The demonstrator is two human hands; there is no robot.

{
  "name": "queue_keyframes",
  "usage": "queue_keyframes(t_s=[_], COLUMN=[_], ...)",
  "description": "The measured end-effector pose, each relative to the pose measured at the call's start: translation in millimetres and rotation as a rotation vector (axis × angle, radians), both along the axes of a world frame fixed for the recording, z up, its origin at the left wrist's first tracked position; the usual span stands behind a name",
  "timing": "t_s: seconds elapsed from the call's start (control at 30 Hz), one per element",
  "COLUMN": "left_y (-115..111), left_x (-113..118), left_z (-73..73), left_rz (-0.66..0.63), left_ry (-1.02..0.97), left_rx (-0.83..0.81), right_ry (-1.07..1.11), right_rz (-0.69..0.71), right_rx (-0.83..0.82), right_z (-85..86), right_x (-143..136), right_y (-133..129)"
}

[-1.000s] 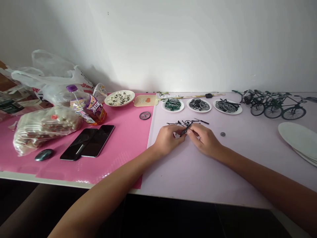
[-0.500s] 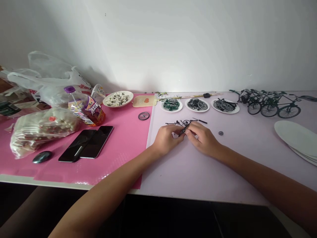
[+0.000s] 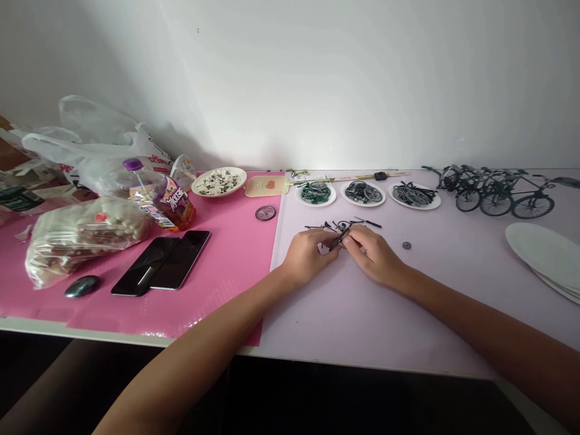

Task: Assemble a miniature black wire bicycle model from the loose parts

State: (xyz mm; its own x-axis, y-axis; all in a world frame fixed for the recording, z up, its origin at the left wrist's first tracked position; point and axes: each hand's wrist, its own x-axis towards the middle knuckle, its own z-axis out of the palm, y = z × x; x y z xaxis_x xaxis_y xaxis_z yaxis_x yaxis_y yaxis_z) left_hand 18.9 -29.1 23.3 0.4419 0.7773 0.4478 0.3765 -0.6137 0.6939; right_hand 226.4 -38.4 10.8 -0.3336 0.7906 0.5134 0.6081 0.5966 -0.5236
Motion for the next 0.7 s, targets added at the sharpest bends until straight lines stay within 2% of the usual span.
queue_keyframes(t_s=[0.43,0.7], left_y=[4.6,3.5], left_x=[-2.8,-2.2], left_z=[-8.7,-5.1], left_rz=[-0.046,-0.013], left_ry=[-0.02,-0.001], left_rx=[0.035,0.005], right_ry=[-0.038,-0.046], right_rz=[0.045,0.028], right_rx=[0.035,0.048], right_z=[1.3,1.4], right_x=[0.4,-0.1], right_y=[-0.5,-1.6])
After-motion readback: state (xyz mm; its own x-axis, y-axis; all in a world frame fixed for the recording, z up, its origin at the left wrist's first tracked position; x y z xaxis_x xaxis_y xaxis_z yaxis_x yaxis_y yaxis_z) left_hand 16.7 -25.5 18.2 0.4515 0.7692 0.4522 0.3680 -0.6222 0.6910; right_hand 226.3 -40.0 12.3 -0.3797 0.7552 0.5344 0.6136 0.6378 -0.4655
